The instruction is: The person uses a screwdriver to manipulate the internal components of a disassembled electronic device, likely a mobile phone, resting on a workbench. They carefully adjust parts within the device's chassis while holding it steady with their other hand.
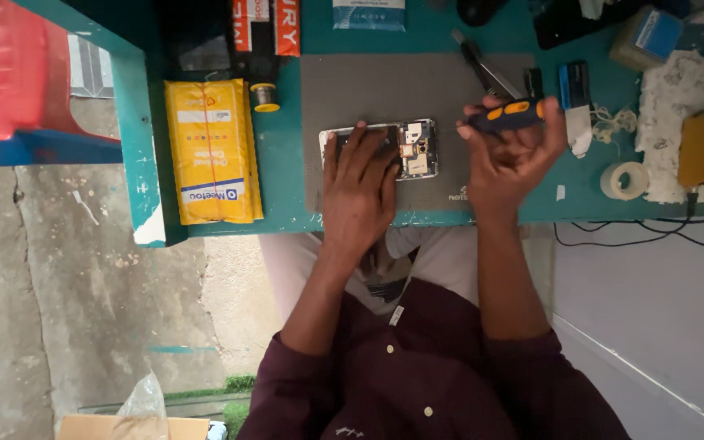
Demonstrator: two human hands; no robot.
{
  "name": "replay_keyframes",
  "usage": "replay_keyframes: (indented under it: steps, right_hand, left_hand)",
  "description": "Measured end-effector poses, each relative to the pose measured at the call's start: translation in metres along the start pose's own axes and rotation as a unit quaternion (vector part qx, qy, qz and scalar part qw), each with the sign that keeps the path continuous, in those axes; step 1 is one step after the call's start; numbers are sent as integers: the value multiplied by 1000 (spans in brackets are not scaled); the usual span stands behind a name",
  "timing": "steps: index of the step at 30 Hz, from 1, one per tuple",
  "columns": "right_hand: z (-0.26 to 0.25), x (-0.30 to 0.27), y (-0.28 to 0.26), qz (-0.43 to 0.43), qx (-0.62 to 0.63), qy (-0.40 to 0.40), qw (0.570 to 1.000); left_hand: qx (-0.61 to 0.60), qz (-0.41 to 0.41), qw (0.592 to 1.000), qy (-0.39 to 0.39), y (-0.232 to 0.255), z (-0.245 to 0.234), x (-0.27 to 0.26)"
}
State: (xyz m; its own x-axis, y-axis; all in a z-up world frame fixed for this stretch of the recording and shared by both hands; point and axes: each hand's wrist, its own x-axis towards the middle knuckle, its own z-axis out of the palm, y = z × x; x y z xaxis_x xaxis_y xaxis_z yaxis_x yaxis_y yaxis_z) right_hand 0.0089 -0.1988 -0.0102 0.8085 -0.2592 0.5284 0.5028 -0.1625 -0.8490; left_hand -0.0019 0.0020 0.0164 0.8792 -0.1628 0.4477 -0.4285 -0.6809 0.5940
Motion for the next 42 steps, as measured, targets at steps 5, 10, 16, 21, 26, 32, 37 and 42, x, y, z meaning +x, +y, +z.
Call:
replay_keyframes:
  steps: [5,10,16,21,26,32,37,42]
  right_hand:
    - [0,0,-1,0,-23,7,1000]
    - [1,5,2,-10,-56,8,998]
    - [6,9,5,-49,-91,-22,994]
    - [7,9,5,-40,-74,-30,996]
    - [8,8,6,-50,-80,-36,995]
    - [10,14,5,-86,-102,-66,989]
    - [8,30,-16,-46,-137,-145,979]
    - [12,61,-25,-99,-156,-213,959]
  left_hand:
    - [10,4,1000,-6,-3,3,0]
    - [12,1,1000,-13,-5,6,-2]
    - [12,-5,1000,-17,-6,8,-3]
    - [10,-1,1000,-13,-7,8,-4]
    - [12,-1,1000,-12,-7,9,-4]
    - [13,2,1000,-12,-8,9,-3]
    - [10,-3,1000,-15,-7,8,-3]
    - [12,-2,1000,-14,-5,6,0]
